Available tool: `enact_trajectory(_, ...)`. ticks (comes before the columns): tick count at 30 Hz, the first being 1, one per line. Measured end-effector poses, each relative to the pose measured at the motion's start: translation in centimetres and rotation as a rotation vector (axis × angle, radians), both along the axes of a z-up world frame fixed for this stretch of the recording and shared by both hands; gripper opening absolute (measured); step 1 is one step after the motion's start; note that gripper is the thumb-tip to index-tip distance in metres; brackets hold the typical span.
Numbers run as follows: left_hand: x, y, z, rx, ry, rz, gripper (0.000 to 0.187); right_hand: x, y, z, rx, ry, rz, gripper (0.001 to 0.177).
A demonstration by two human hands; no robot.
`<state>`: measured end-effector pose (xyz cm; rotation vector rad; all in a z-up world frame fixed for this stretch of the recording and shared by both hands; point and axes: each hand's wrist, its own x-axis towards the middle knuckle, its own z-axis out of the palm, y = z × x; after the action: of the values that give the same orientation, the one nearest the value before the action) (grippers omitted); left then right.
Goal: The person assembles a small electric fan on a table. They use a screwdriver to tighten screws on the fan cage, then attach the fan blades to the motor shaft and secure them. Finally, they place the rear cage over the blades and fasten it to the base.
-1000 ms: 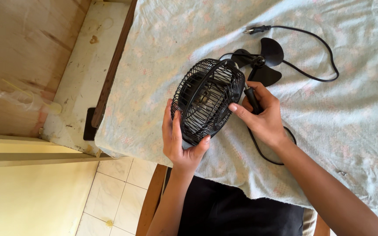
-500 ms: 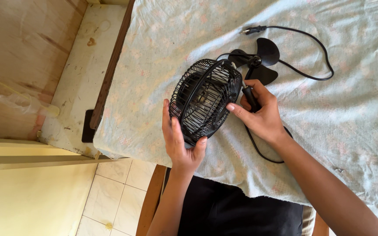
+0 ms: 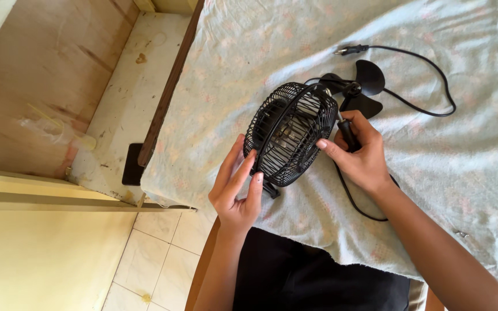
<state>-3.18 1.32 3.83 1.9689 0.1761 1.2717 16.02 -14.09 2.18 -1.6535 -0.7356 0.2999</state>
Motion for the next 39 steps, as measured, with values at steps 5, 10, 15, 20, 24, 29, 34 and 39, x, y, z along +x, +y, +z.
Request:
enact_trajectory(5, -0.2, -0.5, 0.6, -0.010, 0.064, 0.055, 0.029, 0.0, -0.2, 0.4, -0.054, -0.026, -0.014, 0.046)
enact_trajectory(10, -0.2, -0.7, 0.6, 0.027, 0.088, 0.103, 0.028, -0.4, -0.1, 0.9, -0.011, -0.122, -0.006, 0.056)
enact_trajectory(15, 0.2, -1.0, 0.7, 0.059, 0.059, 0.153, 0.028, 0.0, -0.7, 4.1, 0.080, -0.049, -0.074, 0.036)
enact_trajectory(20, -0.1, -1.6, 1.1, 0.103, 0.064, 0.169, 0.028, -1.8, -4.9, 8.2, 0.025, -0.102, -0.002, 0.025)
enact_trajectory(24, 0.1, -1.9, 1.4, 0.081, 0.071, 0.156, 0.027, -5.2, -11.5, 9.4, -0.081, -0.209, -0.014, 0.023)
enact_trajectory(29, 0.1, -2.1, 1.1, 0.120, 0.077, 0.191, 0.027, -6.7, -18.6, 7.6, -0.170, -0.191, -0.239, 0.023)
enact_trajectory(34, -0.1, -1.9, 1.3, 0.136, 0.074, 0.177, 0.026, -8.1, -23.7, 4.0, -0.356, 0.045, -0.662, 0.023)
enact_trajectory(39, -0.2, -1.8, 0.8, 0.134, 0.061, 0.171, 0.026, -8.6, -24.8, 1.1, -0.416, -0.058, -0.635, 0.027)
